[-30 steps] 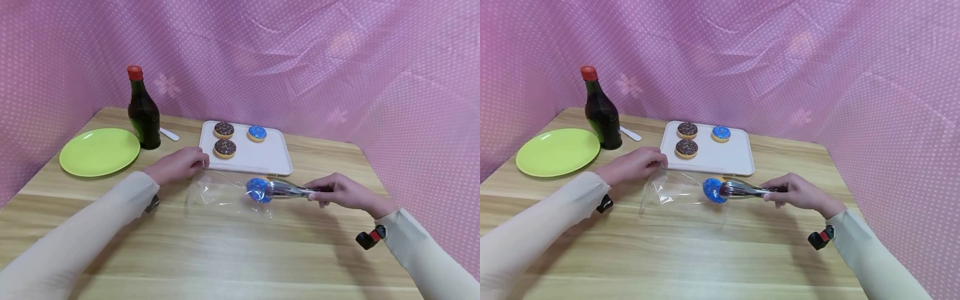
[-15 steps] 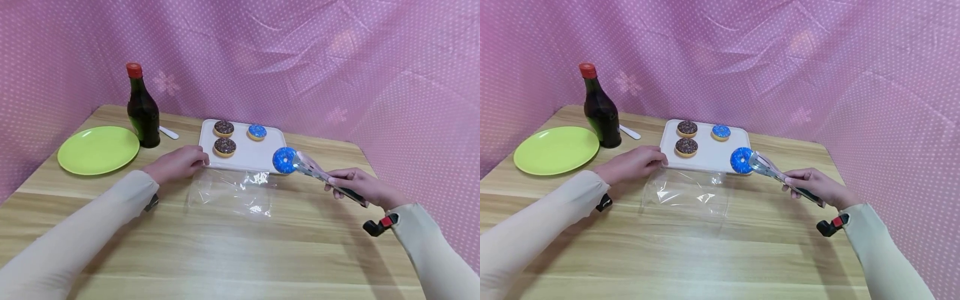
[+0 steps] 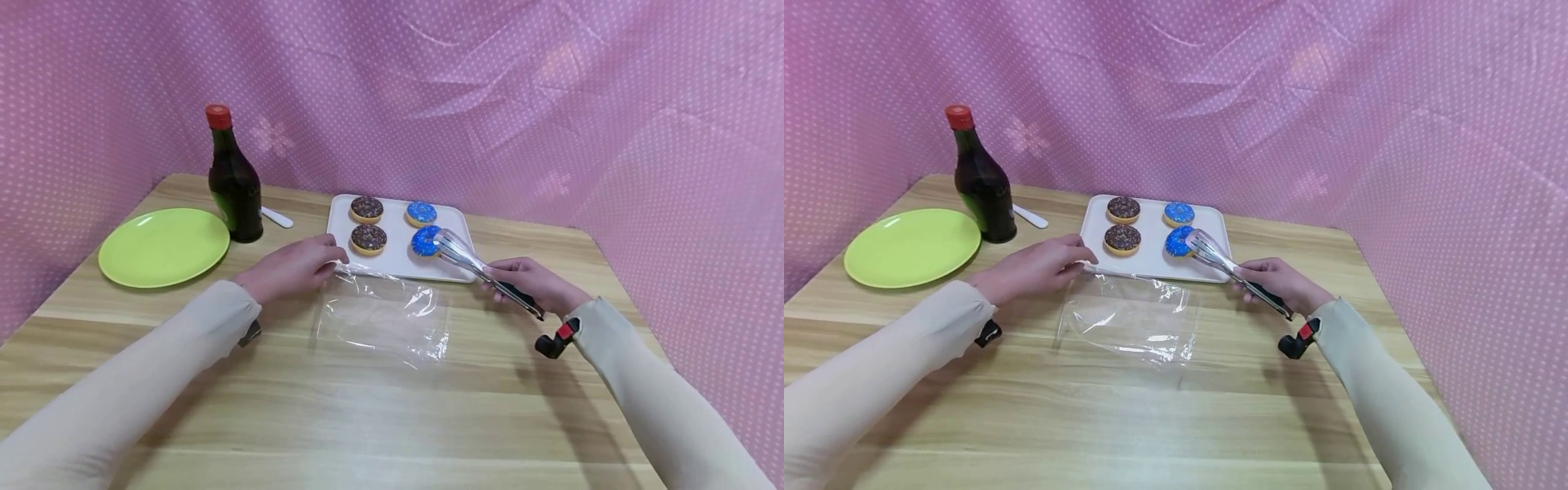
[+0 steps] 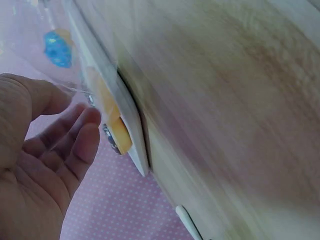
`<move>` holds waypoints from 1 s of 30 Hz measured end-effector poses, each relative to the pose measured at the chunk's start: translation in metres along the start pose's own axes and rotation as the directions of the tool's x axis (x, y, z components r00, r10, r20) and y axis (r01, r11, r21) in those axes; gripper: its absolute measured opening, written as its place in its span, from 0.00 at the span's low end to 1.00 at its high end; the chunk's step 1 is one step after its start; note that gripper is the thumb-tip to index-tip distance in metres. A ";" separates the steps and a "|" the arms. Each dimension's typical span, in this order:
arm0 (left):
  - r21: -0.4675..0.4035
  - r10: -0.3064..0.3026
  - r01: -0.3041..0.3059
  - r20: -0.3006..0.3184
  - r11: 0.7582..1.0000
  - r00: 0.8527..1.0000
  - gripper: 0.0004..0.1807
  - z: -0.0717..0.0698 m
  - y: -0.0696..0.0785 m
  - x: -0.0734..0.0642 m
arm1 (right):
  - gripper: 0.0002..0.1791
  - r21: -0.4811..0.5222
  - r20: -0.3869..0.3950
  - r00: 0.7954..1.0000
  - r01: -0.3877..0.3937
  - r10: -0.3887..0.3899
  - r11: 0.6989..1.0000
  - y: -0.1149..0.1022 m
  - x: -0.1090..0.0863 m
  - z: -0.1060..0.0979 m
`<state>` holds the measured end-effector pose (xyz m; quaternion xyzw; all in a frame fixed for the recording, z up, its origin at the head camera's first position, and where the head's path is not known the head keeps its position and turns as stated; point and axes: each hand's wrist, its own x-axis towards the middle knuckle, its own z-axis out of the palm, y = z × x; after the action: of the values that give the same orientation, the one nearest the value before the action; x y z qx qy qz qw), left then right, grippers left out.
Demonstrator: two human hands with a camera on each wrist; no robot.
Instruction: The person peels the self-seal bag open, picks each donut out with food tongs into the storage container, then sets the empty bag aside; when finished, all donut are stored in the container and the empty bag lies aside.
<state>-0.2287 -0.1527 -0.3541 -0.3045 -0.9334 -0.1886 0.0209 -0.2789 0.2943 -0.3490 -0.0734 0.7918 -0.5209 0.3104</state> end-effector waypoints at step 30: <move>0.080 0.029 -0.061 0.353 0.995 0.935 0.50 0.029 0.057 -0.014 | 0.33 -0.052 -0.118 0.993 -0.031 0.024 0.998 0.003 -0.021 -0.024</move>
<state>-0.1821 -0.1075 -0.3634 -0.3533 -0.9224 -0.0889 -0.1280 -0.2753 0.3237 -0.3367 -0.0400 0.8234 -0.4984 0.2684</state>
